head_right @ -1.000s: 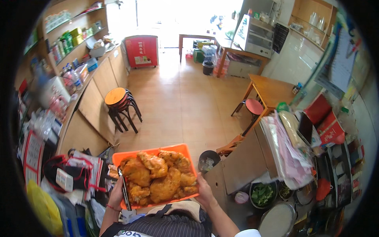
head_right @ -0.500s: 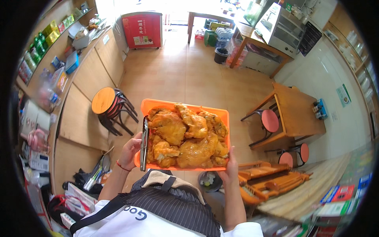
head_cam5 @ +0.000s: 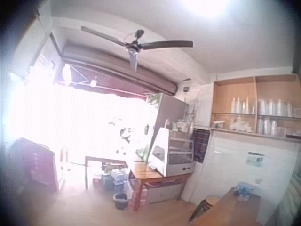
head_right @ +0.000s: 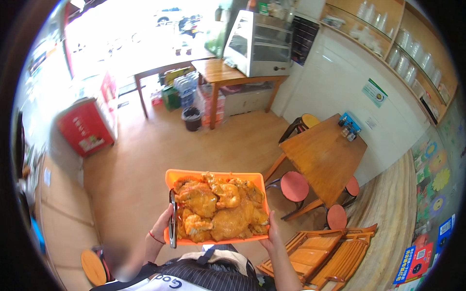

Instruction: The person transfers fried chicken pieces from a metal bowl into an orange tray using tongs, then places the tray into a display warmer. The person then uses chopsticks to adjust skewers in a deep fryer.

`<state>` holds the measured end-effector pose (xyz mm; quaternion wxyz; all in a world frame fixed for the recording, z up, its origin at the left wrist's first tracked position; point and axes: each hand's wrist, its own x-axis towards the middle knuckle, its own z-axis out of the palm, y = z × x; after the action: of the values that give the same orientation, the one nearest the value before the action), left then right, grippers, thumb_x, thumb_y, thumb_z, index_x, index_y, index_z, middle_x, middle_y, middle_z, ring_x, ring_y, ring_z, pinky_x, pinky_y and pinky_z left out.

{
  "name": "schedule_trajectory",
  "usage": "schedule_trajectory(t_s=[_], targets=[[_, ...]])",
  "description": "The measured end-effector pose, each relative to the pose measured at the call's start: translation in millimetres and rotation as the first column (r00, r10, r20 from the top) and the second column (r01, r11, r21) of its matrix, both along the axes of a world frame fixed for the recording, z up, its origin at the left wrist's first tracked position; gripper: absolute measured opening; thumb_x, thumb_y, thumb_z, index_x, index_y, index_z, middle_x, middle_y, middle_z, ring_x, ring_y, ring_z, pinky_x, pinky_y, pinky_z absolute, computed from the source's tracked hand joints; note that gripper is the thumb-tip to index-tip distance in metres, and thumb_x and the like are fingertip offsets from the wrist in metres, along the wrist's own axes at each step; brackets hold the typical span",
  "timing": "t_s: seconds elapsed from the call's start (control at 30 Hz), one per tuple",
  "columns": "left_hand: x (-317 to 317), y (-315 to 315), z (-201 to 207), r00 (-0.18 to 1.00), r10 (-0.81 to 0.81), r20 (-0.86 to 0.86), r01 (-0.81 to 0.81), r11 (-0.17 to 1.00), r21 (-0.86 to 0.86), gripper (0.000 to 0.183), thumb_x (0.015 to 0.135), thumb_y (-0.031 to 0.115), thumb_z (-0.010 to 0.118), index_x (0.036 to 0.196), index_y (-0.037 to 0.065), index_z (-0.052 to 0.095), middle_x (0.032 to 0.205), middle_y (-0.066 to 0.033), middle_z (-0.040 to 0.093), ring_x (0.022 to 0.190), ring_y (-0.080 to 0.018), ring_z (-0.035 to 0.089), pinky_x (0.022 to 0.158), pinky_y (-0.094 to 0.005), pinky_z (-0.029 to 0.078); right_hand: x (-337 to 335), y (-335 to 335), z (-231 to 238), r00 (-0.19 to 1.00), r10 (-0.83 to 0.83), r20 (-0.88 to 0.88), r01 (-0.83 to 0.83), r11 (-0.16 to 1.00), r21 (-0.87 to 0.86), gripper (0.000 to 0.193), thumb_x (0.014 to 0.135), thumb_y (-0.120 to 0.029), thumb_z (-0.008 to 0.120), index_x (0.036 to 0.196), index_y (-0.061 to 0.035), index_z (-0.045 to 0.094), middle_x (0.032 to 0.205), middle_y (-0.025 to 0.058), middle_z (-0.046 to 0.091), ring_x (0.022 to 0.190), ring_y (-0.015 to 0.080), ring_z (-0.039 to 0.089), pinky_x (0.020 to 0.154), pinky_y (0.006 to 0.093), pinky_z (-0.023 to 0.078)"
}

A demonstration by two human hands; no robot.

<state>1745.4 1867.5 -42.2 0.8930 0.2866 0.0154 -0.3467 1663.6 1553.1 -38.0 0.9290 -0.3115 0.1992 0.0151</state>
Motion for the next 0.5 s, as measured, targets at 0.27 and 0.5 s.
schedule_trajectory(t_s=[0.27, 0.5], targets=[[256.8, -132.0, -14.0, 0.994, -0.104, -0.042, 0.096, 0.982, -0.16, 0.059, 0.093, 0.041, 0.048, 0.137, 0.005, 0.033, 0.136, -0.0135, 0.043, 0.121, -0.0282, 0.047, 0.102, -0.0436, 0.038, 237.5, -128.1, -6.3, 0.995, -0.061, 0.084, 0.065, 0.997, -0.041, 0.051, 0.097, -0.042, 0.037, 0.135, -0.008, 0.038, 0.135, 0.0143, 0.044, 0.121, 0.0306, 0.046, 0.098, 0.0489, 0.041], [468.9, -218.3, 25.8, 0.997, -0.076, 0.003, 0.073, 0.946, -0.317, 0.061, 0.093, 0.044, 0.046, 0.138, 0.005, 0.034, 0.139, -0.0152, 0.041, 0.126, -0.0314, 0.041, 0.106, -0.046, 0.032, 457.3, -214.2, 44.4, 0.998, -0.006, 0.059, 0.004, 0.999, 0.038, 0.05, 0.098, -0.041, 0.037, 0.137, -0.0106, 0.037, 0.135, 0.0111, 0.044, 0.121, 0.0283, 0.046, 0.099, 0.0467, 0.04]])
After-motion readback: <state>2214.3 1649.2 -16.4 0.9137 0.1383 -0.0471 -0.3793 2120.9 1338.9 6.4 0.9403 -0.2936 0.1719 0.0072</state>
